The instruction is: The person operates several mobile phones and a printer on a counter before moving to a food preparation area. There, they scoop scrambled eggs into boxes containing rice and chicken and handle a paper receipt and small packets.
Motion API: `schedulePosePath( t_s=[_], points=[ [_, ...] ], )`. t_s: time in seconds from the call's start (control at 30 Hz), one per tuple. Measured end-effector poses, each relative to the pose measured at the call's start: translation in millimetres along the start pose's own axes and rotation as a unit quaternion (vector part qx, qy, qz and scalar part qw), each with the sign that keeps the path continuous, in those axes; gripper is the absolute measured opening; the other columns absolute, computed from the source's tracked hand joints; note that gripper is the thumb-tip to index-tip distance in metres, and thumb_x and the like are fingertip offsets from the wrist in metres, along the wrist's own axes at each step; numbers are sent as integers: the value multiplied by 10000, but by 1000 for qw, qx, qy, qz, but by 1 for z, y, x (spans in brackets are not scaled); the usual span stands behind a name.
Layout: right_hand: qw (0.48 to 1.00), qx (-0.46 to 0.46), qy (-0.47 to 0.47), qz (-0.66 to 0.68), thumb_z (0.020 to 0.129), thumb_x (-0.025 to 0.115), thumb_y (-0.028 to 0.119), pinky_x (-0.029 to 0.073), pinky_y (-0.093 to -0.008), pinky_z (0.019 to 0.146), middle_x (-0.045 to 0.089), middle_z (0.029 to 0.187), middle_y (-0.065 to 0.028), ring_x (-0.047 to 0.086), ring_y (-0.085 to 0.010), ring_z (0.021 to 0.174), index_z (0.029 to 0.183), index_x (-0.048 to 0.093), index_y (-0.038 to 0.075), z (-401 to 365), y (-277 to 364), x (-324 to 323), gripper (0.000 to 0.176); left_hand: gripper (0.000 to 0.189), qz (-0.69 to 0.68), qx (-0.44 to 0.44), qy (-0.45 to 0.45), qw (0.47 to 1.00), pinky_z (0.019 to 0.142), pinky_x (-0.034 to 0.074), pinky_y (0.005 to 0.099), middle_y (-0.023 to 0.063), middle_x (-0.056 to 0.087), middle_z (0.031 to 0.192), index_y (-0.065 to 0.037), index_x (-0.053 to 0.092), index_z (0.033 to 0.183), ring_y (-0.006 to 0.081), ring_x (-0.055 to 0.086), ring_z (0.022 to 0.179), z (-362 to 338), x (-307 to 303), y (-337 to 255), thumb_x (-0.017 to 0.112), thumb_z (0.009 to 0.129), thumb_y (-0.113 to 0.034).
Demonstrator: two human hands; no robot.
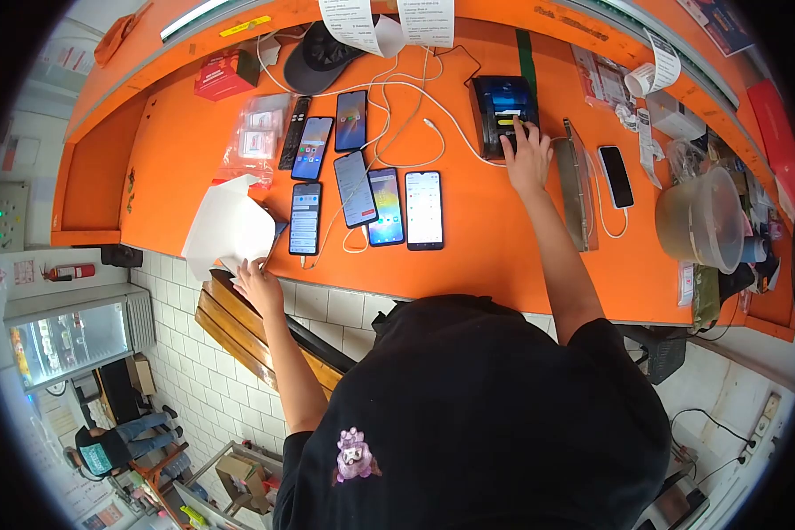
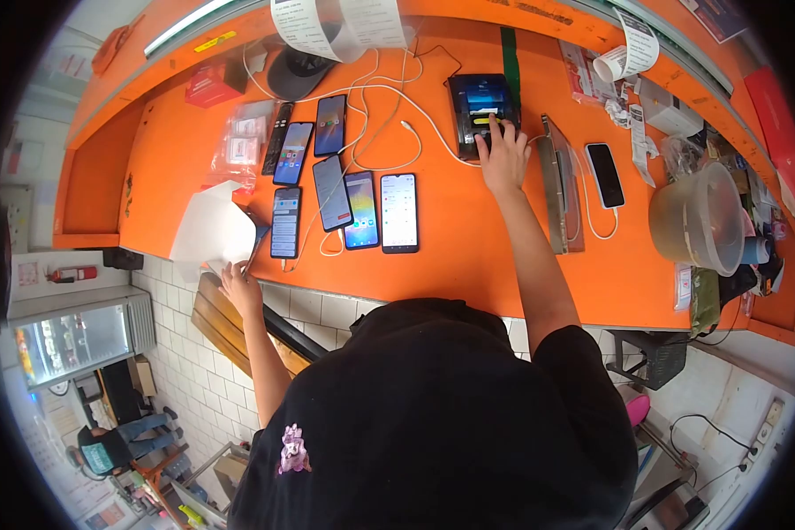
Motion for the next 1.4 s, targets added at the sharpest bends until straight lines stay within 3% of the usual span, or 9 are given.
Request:
schedulePosePath(
  t_s=[0.13,0.23,0.4,0.6,0.77,1.0,1.2,1.27,1.4],
  points=[
    [1000,14,14,9,905,558,344,372,-472,900,487,1217,-79,448,-302,1061,1358,468,149,12,-4,-1,502,519,21,-18,-27,999,1082,129,640,165,334,1447,-153,423,1339,369,206,1393,-3,7,-4,534,836,-88],
    [999,33,36,16,885,589,318,365,-492,912,492,1186,-76,450,-297,1067,1368,451,162,20,-4,-2,526,589,-40,-8,-158,987,1082,105,646,197,267,1472,-125,365,1383,410,171,1395,-12,-10,-36,551,825,-87],
    [995,62,78,28,846,642,276,356,-526,931,491,1189,-80,449,-300,1108,1373,431,192,30,-5,-2,573,644,-98,110,-169,975,1085,82,644,197,232,1490,-115,353,1398,419,142,1401,-27,-24,-123,592,801,-85],
    [988,94,97,74,817,681,188,364,-542,929,492,1199,-90,468,-309,1151,1313,434,198,34,-7,-3,555,613,-202,337,-64,918,1103,73,625,174,286,1470,-113,404,1372,404,155,1400,-44,-4,-247,590,790,-61],
    [984,117,102,87,805,703,188,374,-578,938,514,1183,-68,503,-317,1142,1200,456,179,40,-7,-7,466,629,-226,417,-7,880,1108,87,618,183,314,1435,-120,397,1377,398,170,1393,-57,0,-329,617,789,-90],
    [979,83,167,78,746,753,234,433,-528,867,532,1254,-117,565,-334,1105,1250,438,154,56,-13,3,600,619,-223,512,52,828,1104,104,618,166,313,1435,-137,430,1329,392,192,1389,-77,14,-388,646,753,-72],
    [977,51,202,53,763,740,228,358,-608,973,493,1311,-106,566,-349,1116,1295,426,187,58,-6,-7,619,599,-275,408,-13,870,1101,110,623,174,347,1386,-141,438,1305,404,198,1379,-55,-24,-343,665,752,-96],
    [985,38,167,32,761,747,202,458,-498,885,533,1267,-133,572,-344,1094,1304,434,133,59,-6,-10,631,609,-258,330,-49,907,1095,153,598,189,357,1367,-121,440,1302,408,242,1348,-33,-26,-303,675,741,-93],
    [974,40,225,12,791,729,196,518,-431,867,523,1298,-147,567,-323,1116,1385,378,118,64,3,-22,694,727,-226,151,-150,950,1072,211,582,267,348,1358,-13,356,1345,431,305,1296,15,-8,-181,695,704,-61]
  ],
)
Point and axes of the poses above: each hand's wrist, its own z-axis towards the middle knuckle, its own x-axis out of the palm, y = z × x, the point moved 5 cm from there along z, towards the middle knuckle
